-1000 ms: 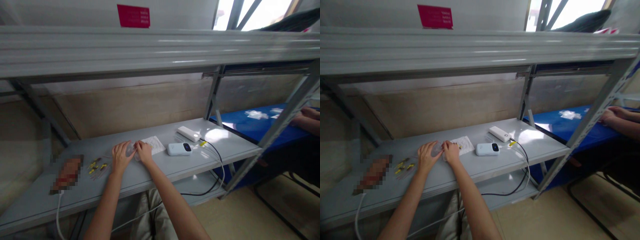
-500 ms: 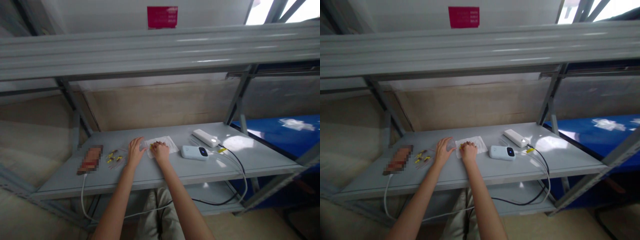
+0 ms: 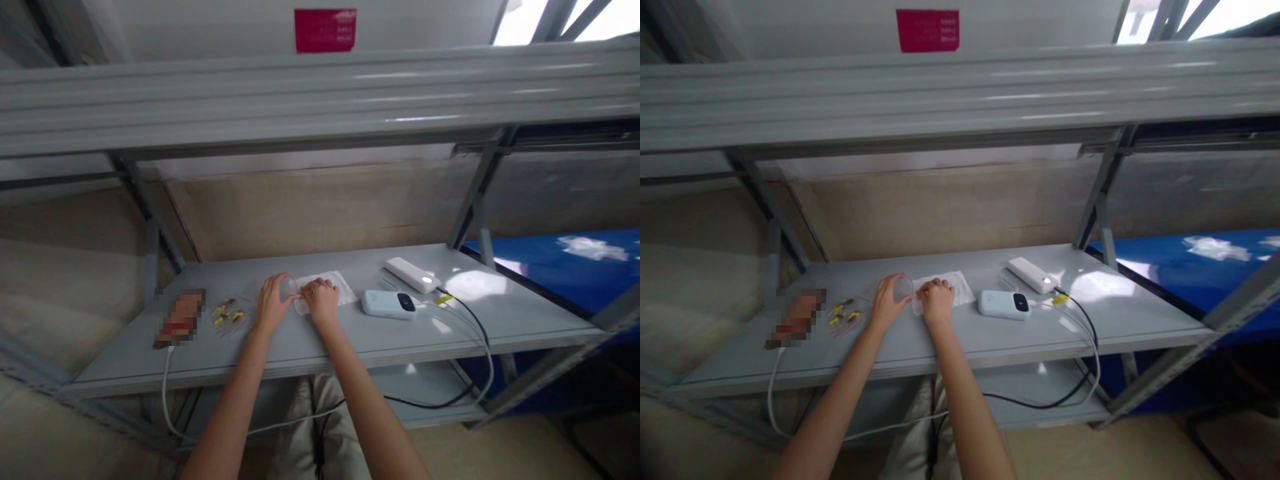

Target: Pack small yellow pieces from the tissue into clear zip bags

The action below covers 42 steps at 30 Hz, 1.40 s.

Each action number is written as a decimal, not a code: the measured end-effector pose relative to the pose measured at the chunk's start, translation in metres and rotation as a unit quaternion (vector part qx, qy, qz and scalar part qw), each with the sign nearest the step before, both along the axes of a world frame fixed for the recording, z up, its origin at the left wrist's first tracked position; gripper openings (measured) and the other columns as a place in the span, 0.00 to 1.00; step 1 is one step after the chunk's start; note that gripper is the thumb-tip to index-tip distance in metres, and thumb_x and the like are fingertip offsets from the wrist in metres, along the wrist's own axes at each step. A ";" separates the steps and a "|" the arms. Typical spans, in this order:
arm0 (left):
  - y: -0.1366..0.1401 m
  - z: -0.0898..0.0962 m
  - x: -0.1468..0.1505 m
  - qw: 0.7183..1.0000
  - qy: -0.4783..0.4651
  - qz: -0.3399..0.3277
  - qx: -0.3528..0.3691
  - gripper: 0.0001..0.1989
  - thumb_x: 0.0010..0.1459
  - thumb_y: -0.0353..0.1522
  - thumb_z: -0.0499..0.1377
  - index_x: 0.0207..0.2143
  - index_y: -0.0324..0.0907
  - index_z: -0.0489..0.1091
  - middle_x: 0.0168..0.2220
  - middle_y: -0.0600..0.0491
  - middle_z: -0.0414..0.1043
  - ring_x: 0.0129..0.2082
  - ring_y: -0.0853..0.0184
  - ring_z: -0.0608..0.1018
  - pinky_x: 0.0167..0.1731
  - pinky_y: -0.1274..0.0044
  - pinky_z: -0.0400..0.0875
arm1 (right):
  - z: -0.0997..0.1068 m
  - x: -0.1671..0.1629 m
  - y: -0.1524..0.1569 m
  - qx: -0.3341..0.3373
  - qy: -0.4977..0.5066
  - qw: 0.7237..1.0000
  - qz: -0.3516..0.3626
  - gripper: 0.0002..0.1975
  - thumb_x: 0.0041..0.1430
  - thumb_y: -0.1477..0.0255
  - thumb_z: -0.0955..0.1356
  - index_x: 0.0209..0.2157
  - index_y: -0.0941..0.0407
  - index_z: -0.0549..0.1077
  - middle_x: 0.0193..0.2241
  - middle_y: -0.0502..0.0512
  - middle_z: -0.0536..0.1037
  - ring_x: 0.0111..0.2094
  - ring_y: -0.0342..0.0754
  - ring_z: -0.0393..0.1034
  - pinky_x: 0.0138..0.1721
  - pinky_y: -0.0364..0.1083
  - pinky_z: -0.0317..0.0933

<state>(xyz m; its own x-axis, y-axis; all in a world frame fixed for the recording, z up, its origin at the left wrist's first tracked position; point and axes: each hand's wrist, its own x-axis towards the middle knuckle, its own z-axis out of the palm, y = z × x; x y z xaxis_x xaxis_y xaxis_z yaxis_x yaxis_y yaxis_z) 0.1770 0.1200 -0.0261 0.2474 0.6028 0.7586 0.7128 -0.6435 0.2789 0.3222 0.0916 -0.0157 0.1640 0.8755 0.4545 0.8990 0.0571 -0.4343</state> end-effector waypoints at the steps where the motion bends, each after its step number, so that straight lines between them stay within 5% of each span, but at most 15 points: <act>1: 0.000 0.000 0.000 1.000 0.003 -0.005 -0.005 0.28 0.47 0.35 0.63 0.50 0.43 0.58 0.46 0.46 0.67 0.48 0.59 0.69 0.47 0.67 0.64 | 0.000 0.000 0.002 0.018 0.037 0.999 -0.003 0.10 0.56 0.64 0.64 0.32 0.52 0.77 0.35 0.54 0.76 0.40 0.48 0.64 0.39 0.45 0.52; 8: -0.001 -0.003 0.002 0.999 0.009 -0.028 -0.031 0.26 0.46 0.35 0.63 0.48 0.42 0.59 0.45 0.47 0.68 0.46 0.60 0.69 0.46 0.68 0.65 | -0.003 -0.001 0.015 0.065 0.185 0.976 0.099 0.12 0.57 0.66 0.63 0.31 0.54 0.77 0.35 0.53 0.77 0.38 0.44 0.67 0.41 0.41 0.54; 15: 0.000 0.000 0.000 0.998 -0.055 0.008 -0.025 0.28 0.46 0.37 0.63 0.49 0.41 0.58 0.44 0.45 0.67 0.46 0.59 0.69 0.47 0.67 0.64 | 0.001 0.005 0.001 0.037 0.089 0.995 -0.030 0.12 0.57 0.65 0.63 0.33 0.54 0.76 0.35 0.55 0.76 0.39 0.48 0.65 0.38 0.44 0.52; 20: 0.004 -0.003 -0.003 0.990 -0.138 0.028 -0.001 0.29 0.48 0.39 0.61 0.50 0.40 0.56 0.45 0.43 0.66 0.47 0.60 0.69 0.47 0.66 0.64 | 0.000 0.004 -0.009 -0.045 -0.023 0.998 -0.034 0.09 0.53 0.65 0.66 0.32 0.53 0.76 0.34 0.58 0.76 0.40 0.51 0.65 0.39 0.47 0.50; 26: 0.008 -0.006 -0.006 0.982 -0.187 0.019 -0.002 0.29 0.49 0.40 0.61 0.51 0.42 0.56 0.46 0.45 0.65 0.47 0.61 0.69 0.46 0.67 0.65 | -0.002 0.003 -0.008 -0.084 -0.042 0.995 -0.045 0.08 0.52 0.67 0.67 0.31 0.53 0.77 0.31 0.58 0.77 0.38 0.51 0.67 0.41 0.48 0.48; 38: 0.005 -0.003 -0.004 0.993 -0.118 0.020 -0.002 0.26 0.48 0.39 0.61 0.48 0.42 0.58 0.42 0.46 0.67 0.44 0.61 0.70 0.45 0.68 0.65 | -0.002 0.005 -0.008 -0.086 -0.004 0.996 -0.025 0.08 0.55 0.71 0.64 0.33 0.52 0.76 0.31 0.56 0.78 0.39 0.49 0.68 0.42 0.47 0.48; 42: 0.000 0.001 -0.001 0.998 -0.058 0.007 -0.002 0.27 0.44 0.39 0.64 0.45 0.42 0.61 0.40 0.48 0.69 0.42 0.60 0.70 0.44 0.68 0.66 | -0.002 0.008 -0.003 -0.019 0.118 0.992 -0.029 0.09 0.54 0.70 0.64 0.35 0.53 0.75 0.33 0.54 0.78 0.37 0.47 0.69 0.40 0.45 0.53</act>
<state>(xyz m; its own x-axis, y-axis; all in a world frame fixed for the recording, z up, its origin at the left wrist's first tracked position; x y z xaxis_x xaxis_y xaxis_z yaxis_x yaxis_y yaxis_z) 0.1758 0.1202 -0.0248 0.1504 0.6082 0.7794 0.6845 -0.6329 0.3618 0.3305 0.0883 -0.0172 0.3125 0.8769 0.3651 0.7735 -0.0118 -0.6337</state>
